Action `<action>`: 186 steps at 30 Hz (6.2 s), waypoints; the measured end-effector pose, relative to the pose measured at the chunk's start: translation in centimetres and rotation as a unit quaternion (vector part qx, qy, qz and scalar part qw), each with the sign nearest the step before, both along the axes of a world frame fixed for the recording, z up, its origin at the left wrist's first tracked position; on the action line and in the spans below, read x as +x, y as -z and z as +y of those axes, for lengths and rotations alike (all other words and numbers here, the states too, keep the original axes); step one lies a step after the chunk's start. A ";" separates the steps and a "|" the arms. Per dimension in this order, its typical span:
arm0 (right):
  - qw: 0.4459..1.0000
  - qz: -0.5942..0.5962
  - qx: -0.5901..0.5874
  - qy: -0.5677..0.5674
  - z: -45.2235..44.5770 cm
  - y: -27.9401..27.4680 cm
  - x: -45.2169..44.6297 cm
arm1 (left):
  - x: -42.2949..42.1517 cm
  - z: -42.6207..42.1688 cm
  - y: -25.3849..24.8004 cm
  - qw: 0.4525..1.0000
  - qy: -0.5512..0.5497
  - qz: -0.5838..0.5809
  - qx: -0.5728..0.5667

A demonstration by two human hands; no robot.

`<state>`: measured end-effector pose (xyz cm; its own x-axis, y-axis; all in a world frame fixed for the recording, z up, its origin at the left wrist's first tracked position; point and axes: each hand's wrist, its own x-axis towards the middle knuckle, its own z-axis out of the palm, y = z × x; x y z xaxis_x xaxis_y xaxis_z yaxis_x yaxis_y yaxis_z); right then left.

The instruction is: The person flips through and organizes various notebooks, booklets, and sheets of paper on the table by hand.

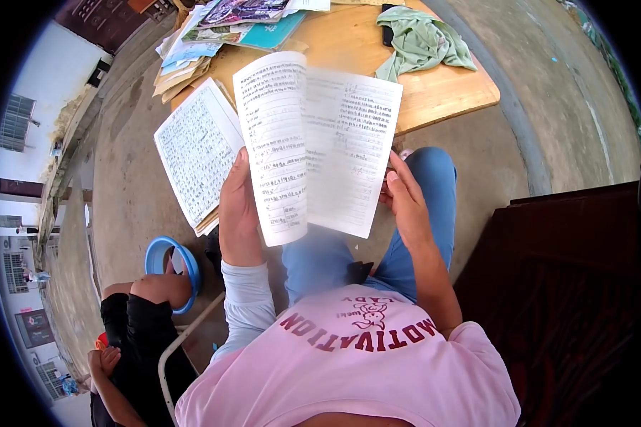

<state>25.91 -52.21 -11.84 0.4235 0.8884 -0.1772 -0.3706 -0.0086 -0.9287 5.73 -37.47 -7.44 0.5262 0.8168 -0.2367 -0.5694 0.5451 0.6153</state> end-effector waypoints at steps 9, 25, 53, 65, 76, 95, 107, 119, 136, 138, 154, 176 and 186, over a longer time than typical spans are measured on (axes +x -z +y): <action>0.999 -0.034 0.013 -0.015 0.0 -1.1 -0.1 | 0.0 0.3 0.4 0.996 0.031 0.056 0.065; 0.997 -0.051 0.037 0.042 0.1 0.6 1.3 | 1.1 -1.7 -3.9 0.869 0.007 0.314 0.383; 0.997 -0.058 -0.052 0.024 -0.2 -0.6 0.4 | -0.3 -5.8 -3.0 0.941 -0.117 0.257 0.186; 0.997 -0.051 -0.060 -0.026 -1.2 2.3 0.6 | -9.8 -0.8 0.0 0.537 -0.403 0.656 0.345; 0.993 -0.087 -0.060 0.054 -0.5 0.5 0.2 | 2.6 -8.0 -2.1 0.585 0.044 0.405 0.702; 0.997 -0.044 -0.069 0.008 -0.3 0.0 0.5 | -1.3 -6.0 -1.5 0.870 -0.050 0.369 0.323; 0.996 -0.069 -0.051 0.011 -0.6 1.2 0.3 | -1.5 -6.3 -0.9 0.868 -0.009 0.397 0.299; 0.996 -0.070 -0.041 0.030 -0.3 2.4 0.4 | -7.0 -3.6 -2.2 0.804 -0.260 0.486 0.222; 0.998 0.025 -0.022 0.047 0.1 0.2 -0.2 | -0.4 -8.4 -2.7 0.565 -0.014 0.443 0.695; 0.999 0.019 -0.025 0.045 0.1 1.0 0.1 | 1.4 -9.3 -2.4 0.570 0.037 0.441 0.693; 0.998 -0.036 -0.055 0.008 -0.4 0.8 0.4 | 1.3 -8.2 -0.4 0.706 -0.028 0.426 0.565; 0.993 -0.088 -0.075 -0.004 -0.2 3.0 1.3 | -3.3 -4.7 -1.2 0.763 -0.240 0.455 0.390; 0.998 -0.027 -0.058 0.026 0.6 0.7 0.1 | -7.7 -4.0 -0.9 0.617 -0.343 0.527 0.473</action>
<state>26.01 -51.60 -12.52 0.4806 0.8396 -0.2530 -0.3226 -0.0990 -0.9413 -1.97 -41.51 -6.52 -0.0598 0.7967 0.6014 0.5213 -0.4889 0.6995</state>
